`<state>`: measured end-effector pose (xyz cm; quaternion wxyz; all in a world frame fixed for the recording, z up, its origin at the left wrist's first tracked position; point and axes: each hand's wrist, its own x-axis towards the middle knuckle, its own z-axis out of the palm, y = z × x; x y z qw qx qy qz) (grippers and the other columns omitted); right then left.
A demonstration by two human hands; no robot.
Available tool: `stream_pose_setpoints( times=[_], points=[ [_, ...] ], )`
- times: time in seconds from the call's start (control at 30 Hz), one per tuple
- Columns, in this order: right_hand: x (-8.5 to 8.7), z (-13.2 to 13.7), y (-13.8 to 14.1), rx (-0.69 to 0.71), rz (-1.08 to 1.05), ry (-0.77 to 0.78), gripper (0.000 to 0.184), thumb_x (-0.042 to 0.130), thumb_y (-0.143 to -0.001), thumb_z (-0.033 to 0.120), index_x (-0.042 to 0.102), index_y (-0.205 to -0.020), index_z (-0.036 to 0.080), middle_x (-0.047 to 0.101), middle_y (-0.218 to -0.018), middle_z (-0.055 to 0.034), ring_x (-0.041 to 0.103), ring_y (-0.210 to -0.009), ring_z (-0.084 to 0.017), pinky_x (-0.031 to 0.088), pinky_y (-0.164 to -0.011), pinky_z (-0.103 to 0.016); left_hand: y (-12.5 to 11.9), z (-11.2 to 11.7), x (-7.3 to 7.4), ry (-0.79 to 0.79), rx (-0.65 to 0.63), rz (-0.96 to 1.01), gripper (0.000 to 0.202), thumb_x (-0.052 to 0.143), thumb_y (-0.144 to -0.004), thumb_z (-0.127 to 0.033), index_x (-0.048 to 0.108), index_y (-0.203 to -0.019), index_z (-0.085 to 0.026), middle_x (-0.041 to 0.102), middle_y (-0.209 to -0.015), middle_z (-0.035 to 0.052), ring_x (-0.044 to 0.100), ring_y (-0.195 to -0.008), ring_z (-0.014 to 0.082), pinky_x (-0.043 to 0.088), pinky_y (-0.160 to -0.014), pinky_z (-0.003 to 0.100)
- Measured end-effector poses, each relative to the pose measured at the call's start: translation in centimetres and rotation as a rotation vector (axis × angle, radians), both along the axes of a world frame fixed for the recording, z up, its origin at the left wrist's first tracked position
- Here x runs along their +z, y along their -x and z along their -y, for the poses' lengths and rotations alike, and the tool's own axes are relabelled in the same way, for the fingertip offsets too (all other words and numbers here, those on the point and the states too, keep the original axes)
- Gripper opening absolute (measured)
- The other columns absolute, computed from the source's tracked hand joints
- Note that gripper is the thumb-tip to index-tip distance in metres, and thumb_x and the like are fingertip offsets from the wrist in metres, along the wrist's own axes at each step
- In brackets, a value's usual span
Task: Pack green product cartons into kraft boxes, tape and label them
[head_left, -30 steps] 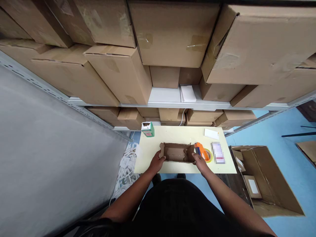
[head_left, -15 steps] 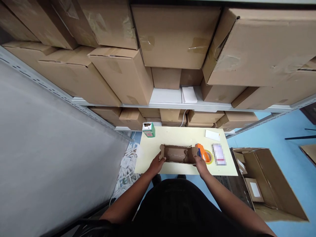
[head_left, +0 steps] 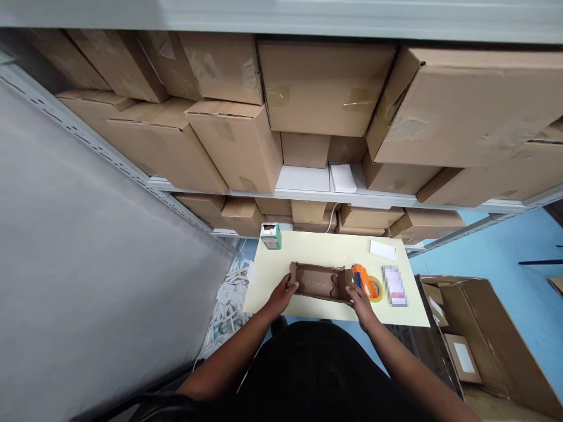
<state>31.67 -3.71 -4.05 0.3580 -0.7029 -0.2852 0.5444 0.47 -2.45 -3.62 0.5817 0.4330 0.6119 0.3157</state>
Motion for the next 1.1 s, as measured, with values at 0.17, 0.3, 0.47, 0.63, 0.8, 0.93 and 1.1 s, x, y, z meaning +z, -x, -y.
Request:
stream_pose_setpoints(
  times=[0.17,0.3,0.47,0.63,0.8,0.93,1.1],
  points=[
    [0.1,-0.3,0.2,-0.018,-0.065,0.050,0.067,0.076,-0.070,0.060,0.070,-0.128,0.027,0.068,-0.138,-0.0088,0.058,-0.133,-0.034,0.053,-0.097,-0.042,0.0,-0.1,0.8,0.023,-0.018,-0.020,0.075,0.063,-0.089,-0.059,0.049,-0.152,-0.019,0.059,-0.150,0.0134,0.061,-0.130,0.0319,0.048,-0.108,0.043],
    [0.0,-0.4,0.3,0.006,-0.089,0.047,0.056,0.076,-0.070,0.053,0.073,-0.119,0.025,0.074,-0.124,-0.0081,0.065,-0.122,-0.033,0.055,-0.091,-0.039,0.1,-0.2,1.1,0.090,-0.041,-0.065,0.081,0.068,-0.085,-0.056,0.048,-0.153,-0.018,0.063,-0.145,0.0147,0.063,-0.129,0.0329,0.048,-0.107,0.041],
    [-0.1,-0.5,0.5,-0.013,-0.062,0.054,0.055,0.075,-0.068,0.049,0.073,-0.117,0.024,0.077,-0.115,-0.0078,0.069,-0.112,-0.031,0.056,-0.085,-0.038,0.3,-0.6,1.9,0.079,-0.072,-0.066,0.079,0.069,-0.084,-0.049,0.048,-0.153,-0.016,0.062,-0.146,0.0155,0.065,-0.125,0.0338,0.049,-0.106,0.042],
    [0.5,-0.7,0.8,-0.010,-0.034,0.025,0.052,0.074,-0.067,0.049,0.074,-0.110,0.020,0.078,-0.107,-0.0086,0.071,-0.104,-0.030,0.057,-0.079,-0.037,0.4,-0.8,2.1,0.048,-0.072,-0.037,0.075,0.071,-0.082,-0.045,0.052,-0.149,-0.017,0.067,-0.139,0.0136,0.067,-0.121,0.0323,0.049,-0.106,0.042],
    [2.5,-1.2,0.8,0.010,-0.001,0.018,0.047,0.077,-0.064,0.046,0.075,-0.101,0.018,0.079,-0.096,-0.0105,0.072,-0.095,-0.033,0.058,-0.075,-0.042,0.5,-0.9,1.4,0.023,0.035,-0.051,0.079,0.073,-0.081,-0.047,0.050,-0.150,-0.015,0.067,-0.137,0.0161,0.067,-0.119,0.0318,0.050,-0.104,0.043],
    [4.6,-2.3,0.4,0.107,0.123,-0.080,0.047,0.075,-0.069,0.049,0.076,-0.103,0.017,0.080,-0.094,-0.0099,0.071,-0.101,-0.034,0.055,-0.086,-0.041,0.4,-1.0,1.3,0.010,0.130,-0.091,0.080,0.069,-0.083,-0.052,0.048,-0.150,-0.013,0.072,-0.122,0.0148,0.072,-0.101,0.0275,0.054,-0.094,0.040],
    [5.7,-4.3,-0.6,0.229,0.163,-0.160,0.048,0.074,-0.072,0.051,0.074,-0.107,0.019,0.080,-0.093,-0.0068,0.072,-0.095,-0.032,0.053,-0.084,-0.038,-0.7,-0.3,2.2,-0.037,0.280,-0.109,0.079,0.066,-0.087,-0.055,0.047,-0.150,-0.011,0.075,-0.090,0.0069,0.072,-0.082,0.0252,0.055,-0.084,0.039]
  ],
)
